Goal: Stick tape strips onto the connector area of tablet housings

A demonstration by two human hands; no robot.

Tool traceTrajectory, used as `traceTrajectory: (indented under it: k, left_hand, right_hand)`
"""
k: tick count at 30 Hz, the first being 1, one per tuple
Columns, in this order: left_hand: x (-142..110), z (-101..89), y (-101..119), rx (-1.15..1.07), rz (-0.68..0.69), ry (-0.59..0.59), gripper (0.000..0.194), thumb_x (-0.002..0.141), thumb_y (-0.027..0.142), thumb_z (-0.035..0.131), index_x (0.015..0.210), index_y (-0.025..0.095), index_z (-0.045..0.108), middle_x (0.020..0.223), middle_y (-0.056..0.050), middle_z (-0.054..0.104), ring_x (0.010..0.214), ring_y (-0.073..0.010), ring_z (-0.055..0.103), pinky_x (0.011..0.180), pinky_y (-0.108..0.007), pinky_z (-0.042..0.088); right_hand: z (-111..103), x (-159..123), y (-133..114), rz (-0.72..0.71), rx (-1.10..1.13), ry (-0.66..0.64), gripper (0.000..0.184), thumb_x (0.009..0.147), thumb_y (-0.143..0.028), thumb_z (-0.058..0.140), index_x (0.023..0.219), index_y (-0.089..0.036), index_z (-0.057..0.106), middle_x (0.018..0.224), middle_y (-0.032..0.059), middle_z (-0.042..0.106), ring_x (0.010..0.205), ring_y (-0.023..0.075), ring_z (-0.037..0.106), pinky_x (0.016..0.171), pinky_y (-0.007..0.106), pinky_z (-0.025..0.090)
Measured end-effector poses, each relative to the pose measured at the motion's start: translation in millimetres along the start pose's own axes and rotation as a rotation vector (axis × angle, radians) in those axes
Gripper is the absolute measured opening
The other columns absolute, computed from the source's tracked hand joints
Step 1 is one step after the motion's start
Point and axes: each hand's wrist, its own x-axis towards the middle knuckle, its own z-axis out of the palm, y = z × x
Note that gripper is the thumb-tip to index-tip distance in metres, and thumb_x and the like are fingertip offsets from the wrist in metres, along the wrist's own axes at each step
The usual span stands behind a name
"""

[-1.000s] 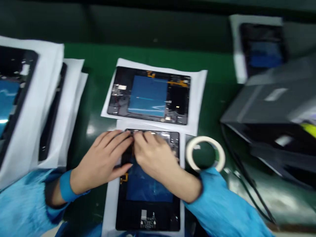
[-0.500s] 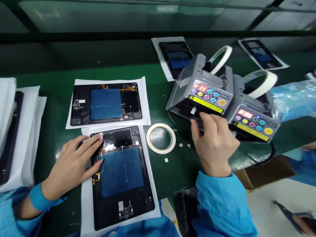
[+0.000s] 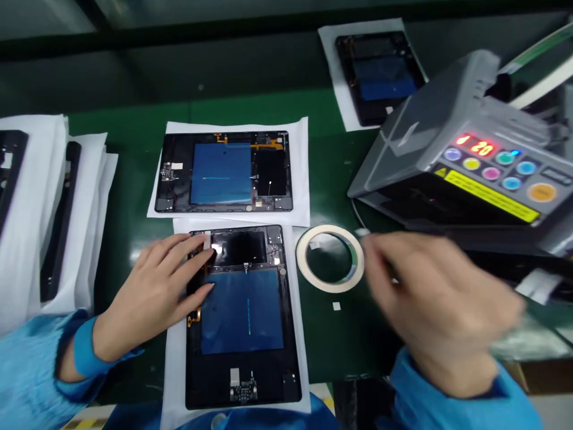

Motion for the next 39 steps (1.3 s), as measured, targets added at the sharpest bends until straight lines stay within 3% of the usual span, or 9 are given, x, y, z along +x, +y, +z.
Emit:
traceTrajectory:
  k: [2, 4, 7, 10, 20, 30, 39]
  left_hand:
    - [15, -3.3, 12, -0.063, 0.040, 0.014, 0.027, 0.094, 0.030, 0.056, 0.110, 0.010, 0.065, 0.116, -0.015, 0.067, 0.106, -0.0317, 0.061, 0.086, -0.045, 0.053]
    - [33, -2.0, 25, -0.126, 0.071, 0.010, 0.023, 0.094, 0.032, 0.057, 0.096, 0.011, 0.066, 0.095, -0.010, 0.069, 0.087, -0.0254, 0.064, 0.073, -0.038, 0.054]
    - [57, 6.6, 42, -0.121, 0.058, 0.042, 0.025, 0.094, 0.033, 0.058, 0.078, 0.015, 0.061, 0.074, -0.005, 0.061, 0.069, -0.0215, 0.061, 0.058, -0.033, 0.049]
    - [71, 16.5, 54, -0.081, 0.019, 0.090, 0.026, 0.092, 0.031, 0.059, 0.071, 0.017, 0.056, 0.067, -0.003, 0.057, 0.065, -0.0197, 0.059, 0.054, -0.031, 0.046]
    - [85, 20.4, 73, -0.010, -0.137, 0.010, 0.017, 0.088, 0.022, 0.055, 0.072, 0.017, 0.056, 0.068, -0.004, 0.058, 0.065, -0.0213, 0.060, 0.044, -0.030, 0.039]
    - [80, 10.6, 79, 0.011, -0.149, -0.207, 0.012, 0.090, 0.012, 0.055, 0.079, 0.017, 0.057, 0.076, -0.005, 0.059, 0.068, -0.0222, 0.060, 0.052, -0.032, 0.049]
    - [69, 13.8, 79, -0.101, -0.123, -0.090, 0.021, 0.099, 0.024, 0.046, 0.091, 0.014, 0.063, 0.086, -0.006, 0.064, 0.078, -0.0213, 0.062, 0.065, -0.034, 0.055]
  right_hand:
    - [3, 12, -27, -0.201, 0.096, 0.036, 0.016, 0.083, -0.016, 0.068, 0.098, -0.019, 0.064, 0.089, 0.0036, 0.073, 0.073, 0.0146, 0.066, 0.058, 0.026, 0.046]
    - [14, 25, -46, -0.309, 0.228, 0.017, 0.012, 0.084, -0.013, 0.067, 0.094, -0.017, 0.064, 0.084, 0.0017, 0.073, 0.069, 0.0113, 0.066, 0.060, 0.023, 0.047]
    - [31, 31, -52, -0.303, 0.392, -0.052, 0.014, 0.088, -0.014, 0.063, 0.101, -0.015, 0.064, 0.088, 0.0042, 0.072, 0.076, 0.0137, 0.067, 0.071, 0.025, 0.052]
    - [37, 24, -41, -0.298, 0.458, -0.107, 0.022, 0.086, -0.015, 0.065, 0.108, -0.013, 0.064, 0.094, 0.0080, 0.071, 0.080, 0.0176, 0.066, 0.074, 0.031, 0.053]
    - [30, 12, -26, -0.283, 0.568, -0.086, 0.021, 0.081, -0.015, 0.070, 0.102, -0.012, 0.066, 0.096, 0.0106, 0.071, 0.085, 0.0228, 0.065, 0.077, 0.038, 0.052]
    - [27, 10, -27, -0.306, 0.562, -0.023, 0.014, 0.083, -0.016, 0.069, 0.096, -0.011, 0.067, 0.090, 0.0086, 0.071, 0.082, 0.0224, 0.065, 0.076, 0.038, 0.051]
    - [28, 11, -30, -0.305, 0.533, -0.014, 0.010, 0.085, -0.018, 0.066, 0.094, -0.012, 0.067, 0.088, 0.0076, 0.071, 0.080, 0.0205, 0.064, 0.075, 0.035, 0.049]
